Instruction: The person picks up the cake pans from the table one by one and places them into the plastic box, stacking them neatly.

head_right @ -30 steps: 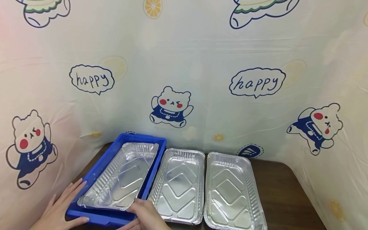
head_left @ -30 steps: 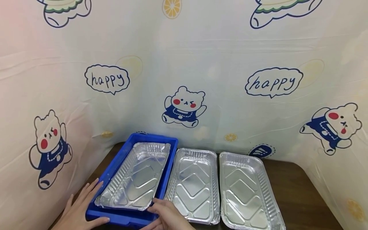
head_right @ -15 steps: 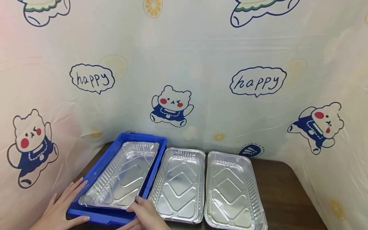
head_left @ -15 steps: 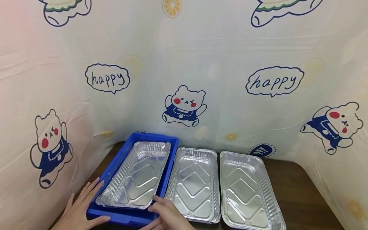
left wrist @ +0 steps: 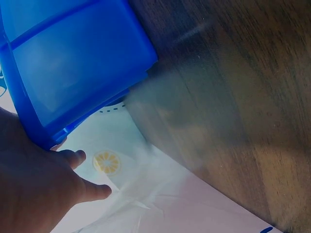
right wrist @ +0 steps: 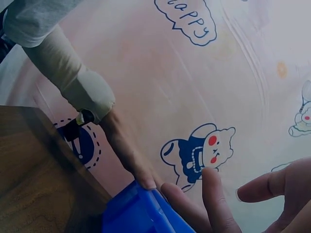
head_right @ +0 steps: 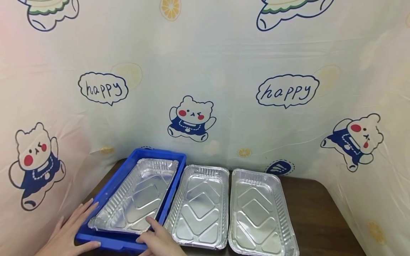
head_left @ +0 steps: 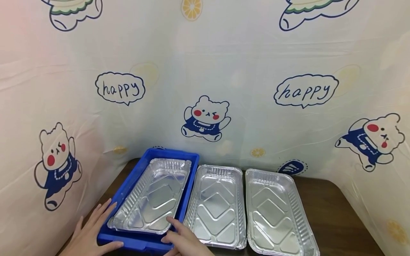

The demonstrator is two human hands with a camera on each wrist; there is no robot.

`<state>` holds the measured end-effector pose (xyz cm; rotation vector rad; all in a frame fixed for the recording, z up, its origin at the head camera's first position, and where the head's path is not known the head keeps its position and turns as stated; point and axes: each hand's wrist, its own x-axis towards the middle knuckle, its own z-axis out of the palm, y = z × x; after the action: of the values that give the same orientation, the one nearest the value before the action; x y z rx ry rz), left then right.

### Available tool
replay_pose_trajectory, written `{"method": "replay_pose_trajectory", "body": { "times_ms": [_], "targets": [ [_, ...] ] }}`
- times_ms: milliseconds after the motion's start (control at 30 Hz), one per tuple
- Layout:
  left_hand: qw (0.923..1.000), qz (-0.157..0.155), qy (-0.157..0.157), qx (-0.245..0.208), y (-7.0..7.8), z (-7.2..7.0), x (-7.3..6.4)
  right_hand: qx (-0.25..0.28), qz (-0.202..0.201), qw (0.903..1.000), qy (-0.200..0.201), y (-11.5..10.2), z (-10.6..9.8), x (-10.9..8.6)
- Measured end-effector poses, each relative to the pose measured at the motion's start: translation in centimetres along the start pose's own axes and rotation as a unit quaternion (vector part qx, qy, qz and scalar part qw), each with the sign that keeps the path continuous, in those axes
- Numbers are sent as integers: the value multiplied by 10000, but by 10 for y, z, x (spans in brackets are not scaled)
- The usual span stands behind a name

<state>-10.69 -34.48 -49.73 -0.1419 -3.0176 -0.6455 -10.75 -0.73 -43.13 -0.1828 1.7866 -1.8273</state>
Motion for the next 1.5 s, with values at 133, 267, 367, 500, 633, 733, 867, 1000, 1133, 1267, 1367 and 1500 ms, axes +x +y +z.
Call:
{"method": "replay_pose_trajectory", "body": {
  "times_ms": [133,267,367,500,633,733,867,1000,1133,1267,1367,1500],
  "targets": [
    [10000,15,26,-4,2,-3,2,-52,104,9999,-82,-2,-2,-1],
    [10000,35,35,-24,4,-4,2,-15,25,10000,-80,-3,-2,-2],
    [10000,44,36,-55,4,-4,2,111,-78,9999,-83,-2,-3,-4],
    [10000,1,17,-39,3,-4,2,419,-212,9987,-218,-1,-4,-7],
    [10000,-31,9,-18,2,-3,2,723,-243,9965,-329,-1,-7,-9],
    [10000,-47,3,-19,2,-2,1,769,-186,9963,-330,0,-10,-10],
    [10000,-74,-32,-57,1,-1,1,701,-149,9968,-361,1,-14,-12],
    [9999,-91,-56,-78,1,-1,1,735,-194,9961,-449,2,-20,-13],
    [9999,-133,-77,-69,1,-1,1,696,-295,9962,-428,5,-27,-15],
    [9999,-142,-63,-27,0,-1,2,756,-392,9954,-443,9,-34,-18],
    [9999,-148,-53,11,0,-1,1,780,-459,9946,-499,12,-41,-20],
    [9999,-154,-73,5,0,-1,1,722,-499,9952,-437,19,-53,-22]
  ]
}}
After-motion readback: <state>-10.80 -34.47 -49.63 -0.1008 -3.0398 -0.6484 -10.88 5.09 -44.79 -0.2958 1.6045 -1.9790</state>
